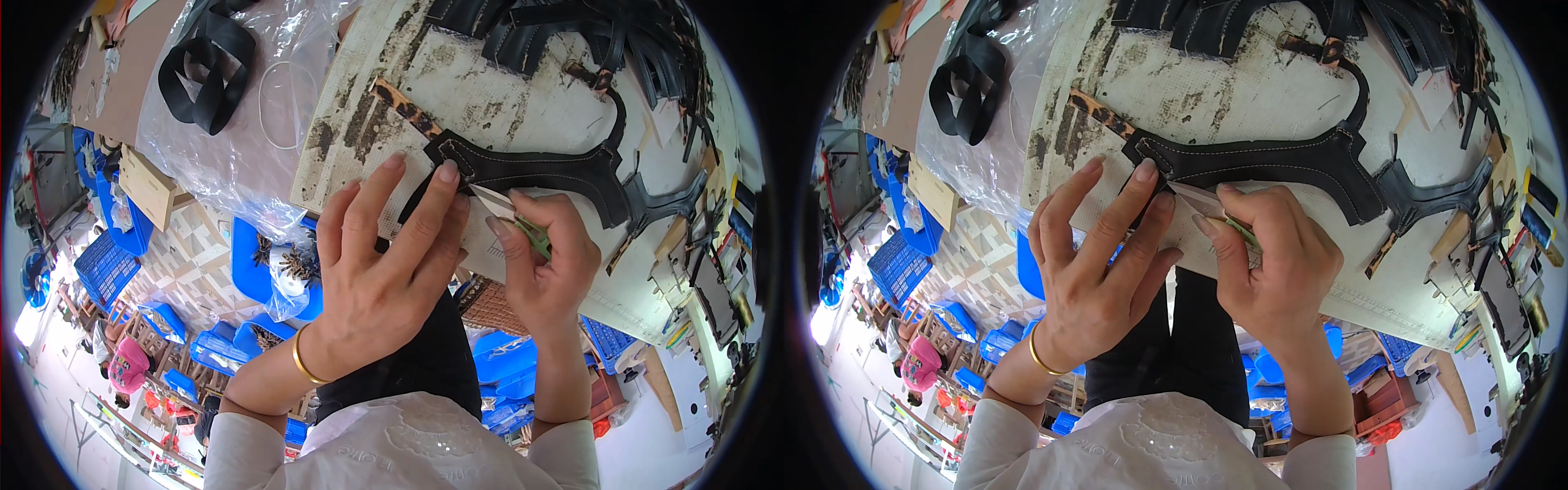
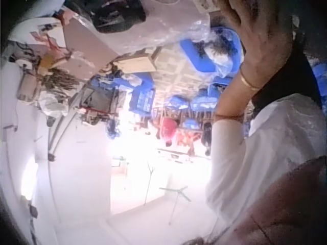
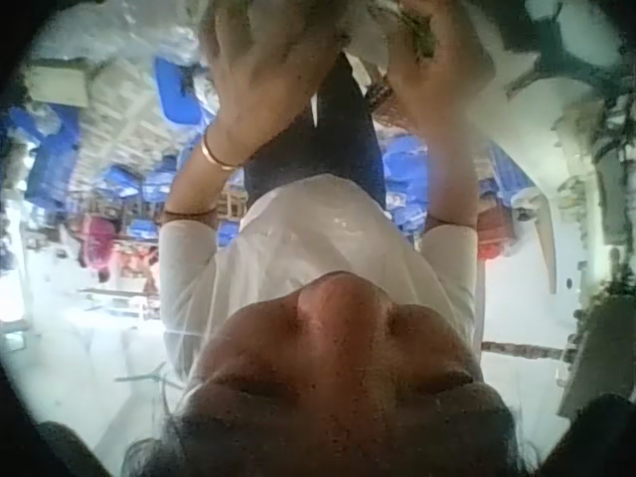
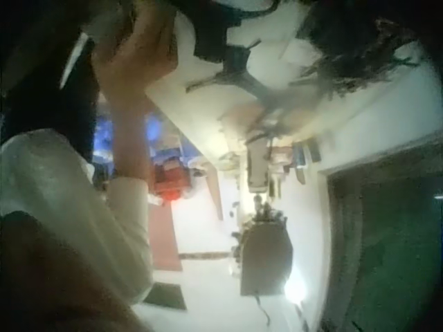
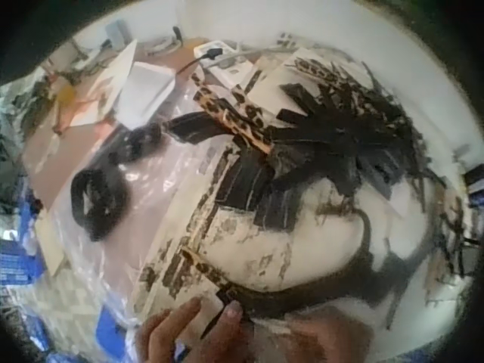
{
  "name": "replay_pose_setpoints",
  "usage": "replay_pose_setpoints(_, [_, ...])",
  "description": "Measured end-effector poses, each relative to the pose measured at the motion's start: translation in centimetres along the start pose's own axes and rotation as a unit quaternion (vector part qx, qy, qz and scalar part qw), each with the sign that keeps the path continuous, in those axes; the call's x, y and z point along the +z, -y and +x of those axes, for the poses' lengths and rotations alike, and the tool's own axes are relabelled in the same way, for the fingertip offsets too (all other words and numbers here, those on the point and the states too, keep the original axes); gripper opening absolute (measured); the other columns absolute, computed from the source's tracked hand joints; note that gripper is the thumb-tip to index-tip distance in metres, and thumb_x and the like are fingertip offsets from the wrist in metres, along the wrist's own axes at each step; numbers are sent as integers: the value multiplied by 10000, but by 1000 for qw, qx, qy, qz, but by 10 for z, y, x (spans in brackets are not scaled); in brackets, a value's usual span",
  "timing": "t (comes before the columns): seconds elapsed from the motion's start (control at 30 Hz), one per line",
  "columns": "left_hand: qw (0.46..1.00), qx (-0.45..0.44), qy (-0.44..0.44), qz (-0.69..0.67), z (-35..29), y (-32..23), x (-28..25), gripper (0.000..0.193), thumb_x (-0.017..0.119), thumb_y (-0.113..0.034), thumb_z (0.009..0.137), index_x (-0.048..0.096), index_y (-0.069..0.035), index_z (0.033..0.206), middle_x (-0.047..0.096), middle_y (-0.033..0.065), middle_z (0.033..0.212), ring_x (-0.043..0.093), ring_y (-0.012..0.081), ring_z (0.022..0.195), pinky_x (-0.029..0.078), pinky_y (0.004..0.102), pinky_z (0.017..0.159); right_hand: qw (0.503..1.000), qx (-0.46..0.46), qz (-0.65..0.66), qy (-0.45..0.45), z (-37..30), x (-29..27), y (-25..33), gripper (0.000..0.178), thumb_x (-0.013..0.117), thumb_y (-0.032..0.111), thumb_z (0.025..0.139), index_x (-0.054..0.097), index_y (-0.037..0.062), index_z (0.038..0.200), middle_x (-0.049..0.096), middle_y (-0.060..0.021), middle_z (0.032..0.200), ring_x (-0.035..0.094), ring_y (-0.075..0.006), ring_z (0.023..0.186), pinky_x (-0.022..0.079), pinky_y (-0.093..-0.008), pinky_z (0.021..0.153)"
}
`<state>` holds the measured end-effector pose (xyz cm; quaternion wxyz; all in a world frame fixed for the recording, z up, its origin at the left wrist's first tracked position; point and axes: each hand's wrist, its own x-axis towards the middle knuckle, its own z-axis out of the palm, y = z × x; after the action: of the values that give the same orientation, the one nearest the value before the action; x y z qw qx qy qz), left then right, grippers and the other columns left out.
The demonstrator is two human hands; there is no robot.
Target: The person arranges shoe strap pieces on a workbench, then trims loose threads from the stitched edges of the straps using thread snips.
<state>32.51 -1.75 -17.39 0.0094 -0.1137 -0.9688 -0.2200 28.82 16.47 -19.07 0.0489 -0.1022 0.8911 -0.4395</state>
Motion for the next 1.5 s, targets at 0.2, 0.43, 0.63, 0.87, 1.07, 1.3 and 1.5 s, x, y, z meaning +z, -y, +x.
replay_pose_setpoints(0.2, [1000, 3, 4, 15, 2, -1, -1, 488, 819, -184, 672, 736, -98, 1145, 608, 32, 1385, 504, 355, 1284, 383, 450, 1010, 1000, -5, -6, -9, 0, 3, 1, 150, 746, 88, 854, 651, 34, 958, 679, -93, 822, 674, -269, 669, 529, -345, 583])
replay_pose_setpoints(0.43, [1000, 6, -5, 9, 0, 1, 4, 505, 820, -190, 673, 730, -106, 1163, 609, 29, 1384, 503, 358, 1284, 381, 447, 1018, 996, -34, -79, -13, 2, -1, 3, 168, 765, 78, 835, 660, 36, 959, 686, -95, 832, 680, -260, 669, 536, -327, 594])
replay_pose_setpoints(0.63, [1000, 6, 10, 19, 4, 1, 2, 530, 809, -191, 690, 710, -103, 1203, 607, 43, 1383, 488, 360, 1295, 380, 463, 1047, 998, -30, -9, -57, 3, -13, -8, 196, 792, 68, 811, 683, 35, 971, 708, -107, 876, 696, -241, 707, 543, -308, 609])
replay_pose_setpoints(0.87, [999, 50, 1, -12, 15, 6, 5, 481, 783, -177, 731, 681, -26, 1175, 581, 126, 1417, 471, 414, 1360, 383, 511, 1102, 991, -76, -101, -50, 4, -10, -6, 215, 799, 109, 818, 689, 35, 987, 707, -99, 878, 702, -243, 724, 538, -307, 596])
replay_pose_setpoints(1.07, [998, 49, 1, -25, 17, 8, 7, 452, 771, -200, 768, 675, -33, 1177, 580, 136, 1419, 500, 383, 1361, 375, 504, 1117, 991, -60, -108, -51, 6, -10, -4, 210, 794, 113, 824, 689, 34, 987, 707, -99, 881, 704, -250, 720, 539, -315, 588])
replay_pose_setpoints(1.3, [999, 49, 2, -16, 17, 8, 3, 421, 763, -198, 783, 684, -41, 1165, 589, 122, 1413, 503, 360, 1363, 366, 491, 1119, 988, -55, -140, -40, 7, -9, 1, 194, 758, 165, 869, 676, 38, 992, 691, -92, 864, 695, -257, 703, 535, -323, 574])
replay_pose_setpoints(1.5, [999, 36, 4, -1, 16, 4, 5, 411, 756, -172, 773, 701, -59, 1164, 604, 92, 1402, 512, 339, 1359, 351, 477, 1126, 983, -70, -161, -57, 1, 3, -8, 207, 694, 232, 931, 639, 50, 1014, 660, -72, 844, 672, -263, 661, 520, -331, 546])
